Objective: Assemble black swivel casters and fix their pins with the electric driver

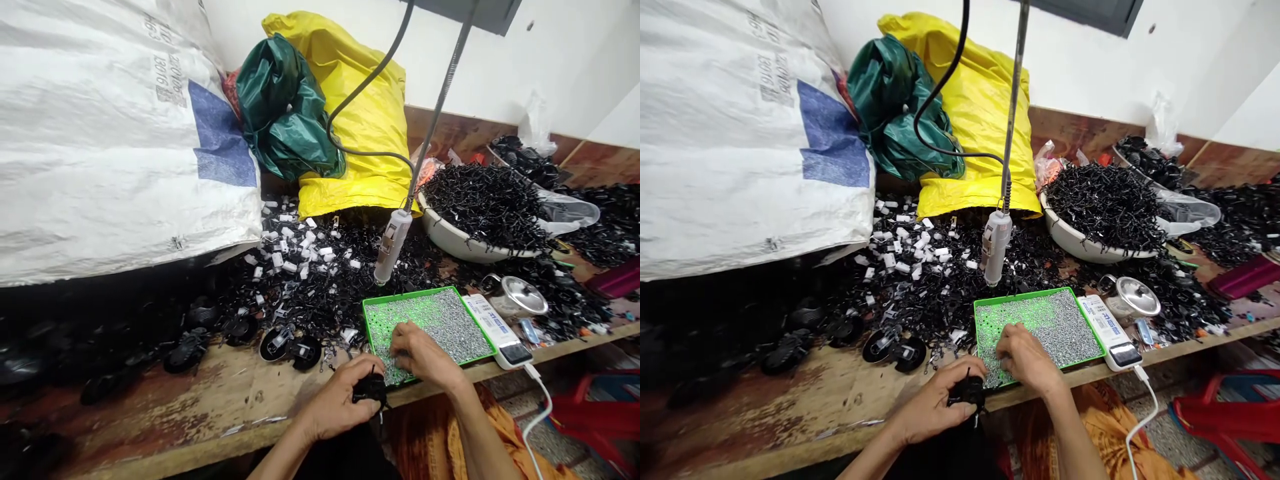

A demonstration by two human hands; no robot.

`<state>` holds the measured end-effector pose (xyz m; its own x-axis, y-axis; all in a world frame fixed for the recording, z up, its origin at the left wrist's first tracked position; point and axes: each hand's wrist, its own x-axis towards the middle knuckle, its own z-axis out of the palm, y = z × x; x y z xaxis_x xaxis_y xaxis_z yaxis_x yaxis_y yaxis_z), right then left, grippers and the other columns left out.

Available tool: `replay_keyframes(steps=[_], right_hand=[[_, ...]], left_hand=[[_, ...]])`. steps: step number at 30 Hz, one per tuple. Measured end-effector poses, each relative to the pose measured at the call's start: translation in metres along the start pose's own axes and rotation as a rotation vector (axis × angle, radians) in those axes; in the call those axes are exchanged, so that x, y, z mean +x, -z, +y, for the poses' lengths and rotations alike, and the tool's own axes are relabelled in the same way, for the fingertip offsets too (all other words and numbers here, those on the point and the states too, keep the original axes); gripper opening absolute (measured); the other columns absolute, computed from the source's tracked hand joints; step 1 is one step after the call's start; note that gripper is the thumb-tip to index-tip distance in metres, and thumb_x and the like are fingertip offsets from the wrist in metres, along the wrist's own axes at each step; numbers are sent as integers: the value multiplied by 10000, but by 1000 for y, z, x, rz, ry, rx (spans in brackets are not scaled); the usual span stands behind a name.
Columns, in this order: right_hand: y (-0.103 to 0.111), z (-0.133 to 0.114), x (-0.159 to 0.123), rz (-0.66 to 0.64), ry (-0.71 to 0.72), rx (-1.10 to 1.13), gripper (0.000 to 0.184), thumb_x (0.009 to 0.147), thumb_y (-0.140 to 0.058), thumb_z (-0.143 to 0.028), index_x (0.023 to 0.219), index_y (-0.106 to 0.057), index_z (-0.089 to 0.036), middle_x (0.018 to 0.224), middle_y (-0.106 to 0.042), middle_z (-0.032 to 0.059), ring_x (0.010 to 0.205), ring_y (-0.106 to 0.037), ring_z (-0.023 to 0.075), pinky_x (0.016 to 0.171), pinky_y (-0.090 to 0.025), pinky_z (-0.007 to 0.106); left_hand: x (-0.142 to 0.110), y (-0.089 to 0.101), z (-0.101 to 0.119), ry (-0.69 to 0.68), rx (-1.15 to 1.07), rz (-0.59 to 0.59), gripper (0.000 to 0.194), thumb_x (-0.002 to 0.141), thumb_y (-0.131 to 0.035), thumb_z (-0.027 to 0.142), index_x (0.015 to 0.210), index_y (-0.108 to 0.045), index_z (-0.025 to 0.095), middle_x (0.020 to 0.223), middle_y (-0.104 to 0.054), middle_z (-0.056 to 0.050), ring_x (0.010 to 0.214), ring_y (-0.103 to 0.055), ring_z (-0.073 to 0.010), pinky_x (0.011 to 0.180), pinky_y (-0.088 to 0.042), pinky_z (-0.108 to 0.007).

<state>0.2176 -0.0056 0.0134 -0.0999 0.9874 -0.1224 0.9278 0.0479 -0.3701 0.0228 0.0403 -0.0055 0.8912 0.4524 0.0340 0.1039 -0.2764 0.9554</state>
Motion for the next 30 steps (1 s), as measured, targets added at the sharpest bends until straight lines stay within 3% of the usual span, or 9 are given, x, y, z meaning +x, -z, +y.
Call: replay_keyframes(steps=[4,11,13,17,21,25,30], right_hand=[[0,13,18,142,-149,-27,191,776,-442,-99,887,-591,-144,883,-531,67,846,-490,176,728,-362,275],[-7,-21,52,112,-53,-78,266,789,-362,-54,952,-546,-155,917,-520,71,865,-458,171,747,-336,267],[-7,-27,48,83,-39,-98,232,782,-368,-66,901,-554,-139,903,-512,87,861,-443,190,738,-332,288],[-1,-26,18,-50,57,-84,105,734,-491,-143,773,-583,-175,815,-515,37,812,-453,172,704,-337,260],[4,-19,2,-180,81,-22,155,697,-527,-110,767,-619,-214,777,-531,8,793,-483,153,682,-346,238],[9,3,-3,-121,-5,-24,206,703,-491,-87,717,-640,-229,785,-562,6,806,-505,157,694,-363,254],[14,38,-20,54,-346,-131,204,692,-524,-136,851,-630,-209,857,-536,59,833,-508,211,712,-382,316]], left_hand=[[0,1,-1,-4,-5,-7,271,622,-530,103,878,-506,188,987,-523,-40,948,-467,-178,865,-351,-293],[0,0,-2,13,-6,-9,247,617,-529,111,853,-513,182,993,-525,-45,952,-467,-183,867,-353,-296],[1,0,-2,19,-6,-8,268,610,-530,109,866,-513,186,995,-527,-47,950,-466,-182,868,-356,-300],[0,1,-2,14,-17,-9,281,598,-528,104,865,-514,192,973,-536,-41,931,-472,-178,852,-370,-300],[0,1,-3,-8,-54,-6,243,602,-539,111,833,-530,186,967,-540,-44,929,-480,-180,851,-370,-300],[-1,2,-5,-7,-87,4,256,615,-550,119,862,-540,182,993,-536,-53,952,-479,-184,871,-356,-308],[0,3,-4,7,-87,-23,269,619,-564,132,881,-545,188,1017,-534,-52,956,-479,-184,875,-352,-314]])
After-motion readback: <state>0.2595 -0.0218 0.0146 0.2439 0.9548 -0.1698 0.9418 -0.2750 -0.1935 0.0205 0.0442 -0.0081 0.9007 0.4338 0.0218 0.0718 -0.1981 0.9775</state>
